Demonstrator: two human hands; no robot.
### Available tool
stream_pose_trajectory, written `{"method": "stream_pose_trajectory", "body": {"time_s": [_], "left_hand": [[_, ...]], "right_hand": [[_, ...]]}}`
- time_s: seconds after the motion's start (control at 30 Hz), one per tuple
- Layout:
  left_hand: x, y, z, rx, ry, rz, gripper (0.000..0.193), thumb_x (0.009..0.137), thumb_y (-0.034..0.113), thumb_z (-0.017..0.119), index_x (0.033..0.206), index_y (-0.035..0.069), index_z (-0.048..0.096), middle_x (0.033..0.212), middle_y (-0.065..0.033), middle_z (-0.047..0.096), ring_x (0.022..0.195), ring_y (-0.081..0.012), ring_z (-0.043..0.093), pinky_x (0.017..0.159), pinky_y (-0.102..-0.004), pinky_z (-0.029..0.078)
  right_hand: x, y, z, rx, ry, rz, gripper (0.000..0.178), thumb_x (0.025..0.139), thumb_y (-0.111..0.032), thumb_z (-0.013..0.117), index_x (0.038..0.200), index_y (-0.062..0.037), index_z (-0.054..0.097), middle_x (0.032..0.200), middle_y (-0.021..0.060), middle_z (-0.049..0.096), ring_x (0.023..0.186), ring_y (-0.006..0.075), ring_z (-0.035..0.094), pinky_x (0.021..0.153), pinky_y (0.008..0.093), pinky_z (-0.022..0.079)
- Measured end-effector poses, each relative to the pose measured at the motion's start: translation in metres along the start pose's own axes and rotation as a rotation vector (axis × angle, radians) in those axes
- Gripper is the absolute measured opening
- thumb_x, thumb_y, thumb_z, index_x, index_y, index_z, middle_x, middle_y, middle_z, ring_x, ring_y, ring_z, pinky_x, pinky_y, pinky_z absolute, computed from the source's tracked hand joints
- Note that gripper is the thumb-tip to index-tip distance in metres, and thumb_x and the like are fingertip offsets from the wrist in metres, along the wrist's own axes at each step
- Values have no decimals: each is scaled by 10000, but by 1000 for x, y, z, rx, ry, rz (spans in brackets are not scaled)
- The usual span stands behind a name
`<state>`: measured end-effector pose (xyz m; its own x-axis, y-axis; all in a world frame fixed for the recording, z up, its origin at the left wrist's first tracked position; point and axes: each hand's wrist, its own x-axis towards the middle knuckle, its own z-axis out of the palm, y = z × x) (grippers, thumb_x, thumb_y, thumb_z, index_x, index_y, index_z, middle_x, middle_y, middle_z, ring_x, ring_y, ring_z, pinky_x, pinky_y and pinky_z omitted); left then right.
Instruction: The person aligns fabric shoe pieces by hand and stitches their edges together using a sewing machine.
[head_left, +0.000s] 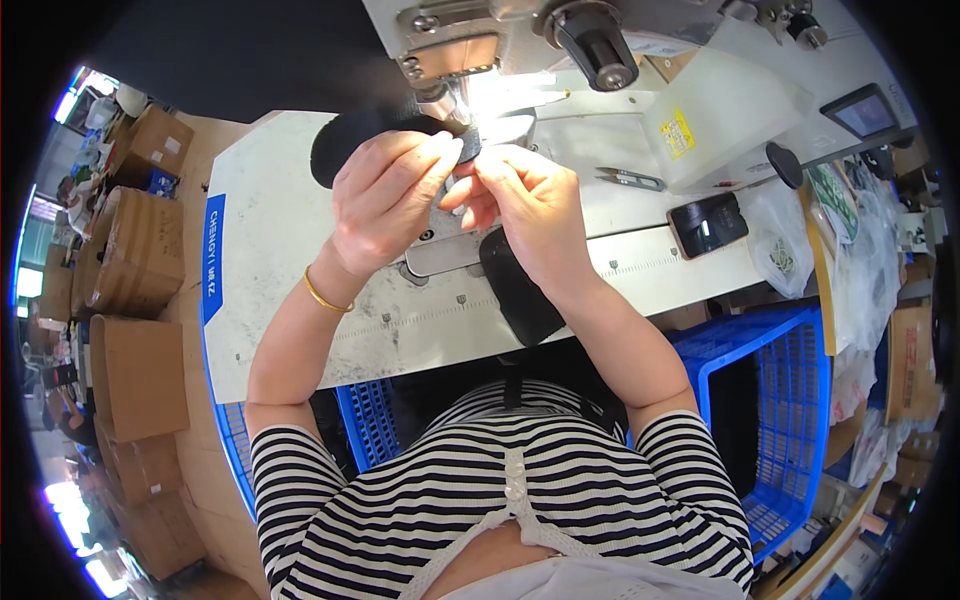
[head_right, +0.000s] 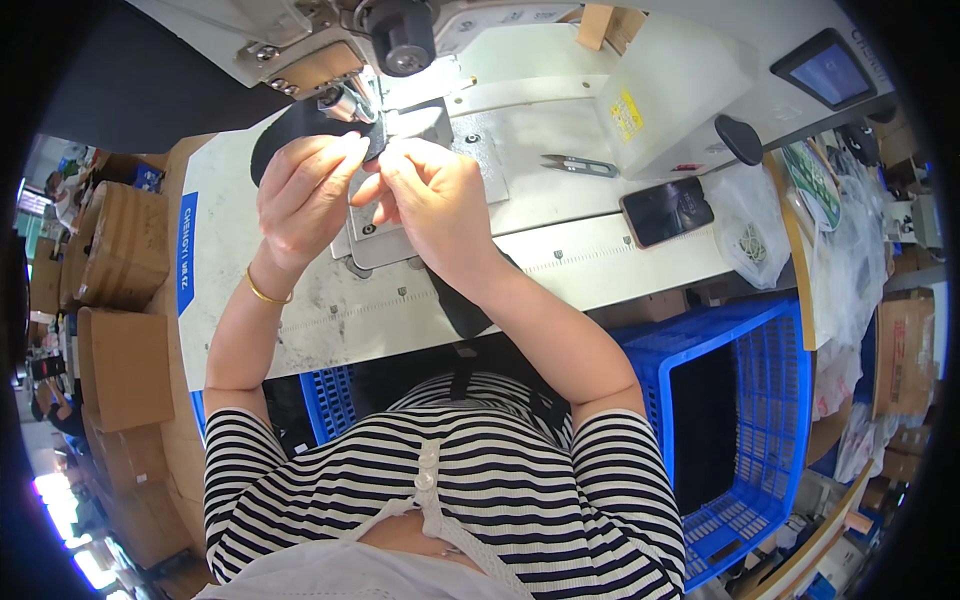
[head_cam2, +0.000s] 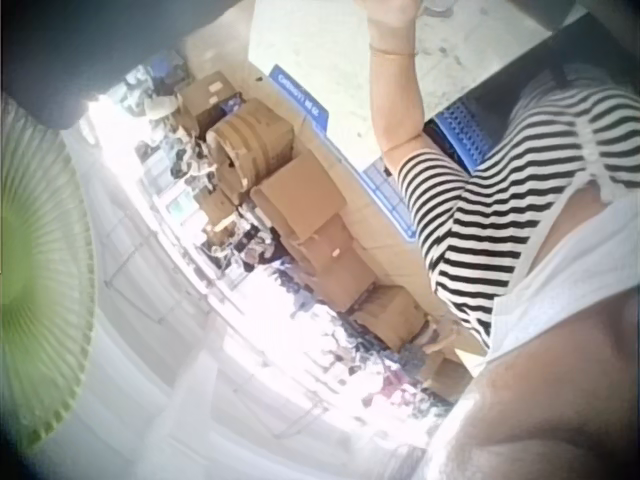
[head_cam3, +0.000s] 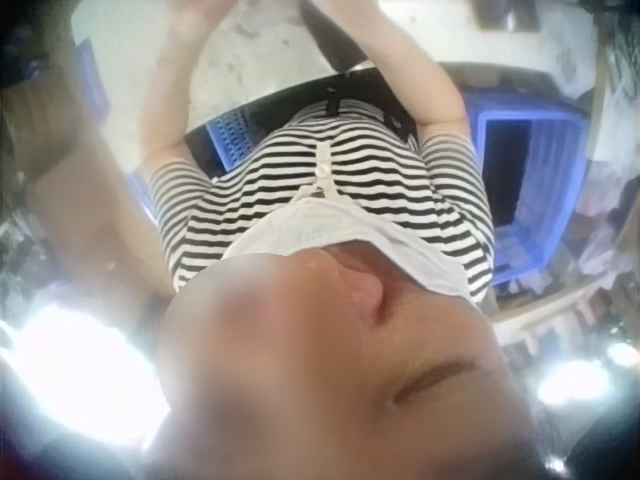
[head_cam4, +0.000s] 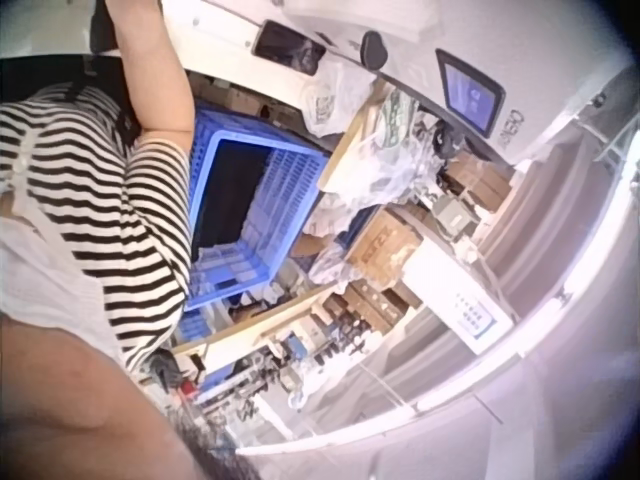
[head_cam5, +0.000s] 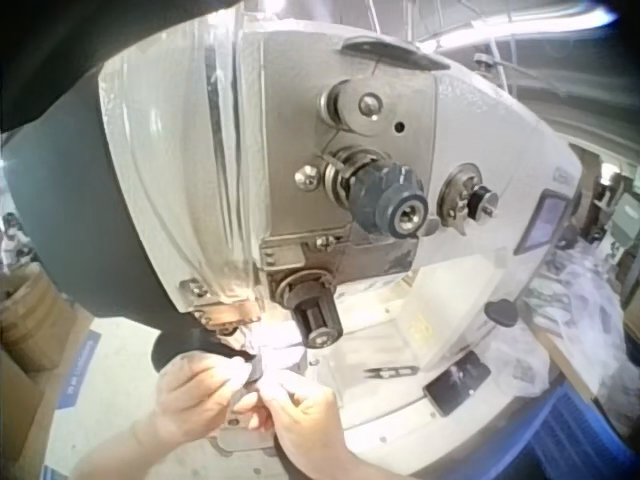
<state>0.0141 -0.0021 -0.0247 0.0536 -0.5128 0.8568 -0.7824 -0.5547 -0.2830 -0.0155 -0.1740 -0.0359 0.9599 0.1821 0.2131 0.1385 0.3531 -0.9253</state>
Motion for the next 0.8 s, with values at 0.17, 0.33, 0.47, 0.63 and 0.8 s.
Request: {"method": "stream_pose_trajectory", "body": {"time_s": [0.17, 0.33, 0.47, 0.63, 0.8], "left_hand": [[6, -3, 2, 58, -22, 9, 310, 566, 5, 673, 872, -42, 698, 927, -93, 685, 835, -223, 660, 719, -327, 557], [7, -4, 7, 150, -16, 1, 274, 582, 5, 676, 853, -31, 694, 888, -72, 663, 817, -217, 649, 706, -321, 551], [10, 0, 8, 167, -28, -23, 276, 591, -1, 684, 866, -27, 689, 888, -65, 649, 823, -214, 644, 695, -317, 542], [3, -3, 10, 146, -86, -104, 293, 626, 1, 701, 918, -19, 682, 910, -60, 634, 837, -217, 636, 687, -329, 519], [-33, -38, -11, 95, -264, -53, 517, 744, -22, 646, 1254, -45, 568, 1326, -180, 571, 1184, -338, 578, 999, -428, 492]], "right_hand": [[-9, 3, -5, -71, -24, 3, 207, 969, -128, 528, 939, 8, 681, 765, 78, 726, 585, 45, 578, 543, 196, 458], [-13, 2, -6, -76, -48, 20, 201, 967, -128, 540, 950, 13, 683, 777, 84, 727, 597, 50, 581, 545, 201, 462], [-15, 2, -6, -66, -63, 42, 197, 963, -127, 549, 953, 15, 684, 782, 85, 726, 604, 57, 584, 546, 209, 468], [-16, 6, -5, -43, -66, 69, 200, 963, -135, 553, 952, 13, 687, 796, 83, 727, 612, 61, 590, 549, 211, 471], [-18, 3, -6, -86, -80, 67, 197, 964, -145, 561, 951, 2, 692, 801, 80, 727, 633, 63, 606, 557, 217, 474]]}}
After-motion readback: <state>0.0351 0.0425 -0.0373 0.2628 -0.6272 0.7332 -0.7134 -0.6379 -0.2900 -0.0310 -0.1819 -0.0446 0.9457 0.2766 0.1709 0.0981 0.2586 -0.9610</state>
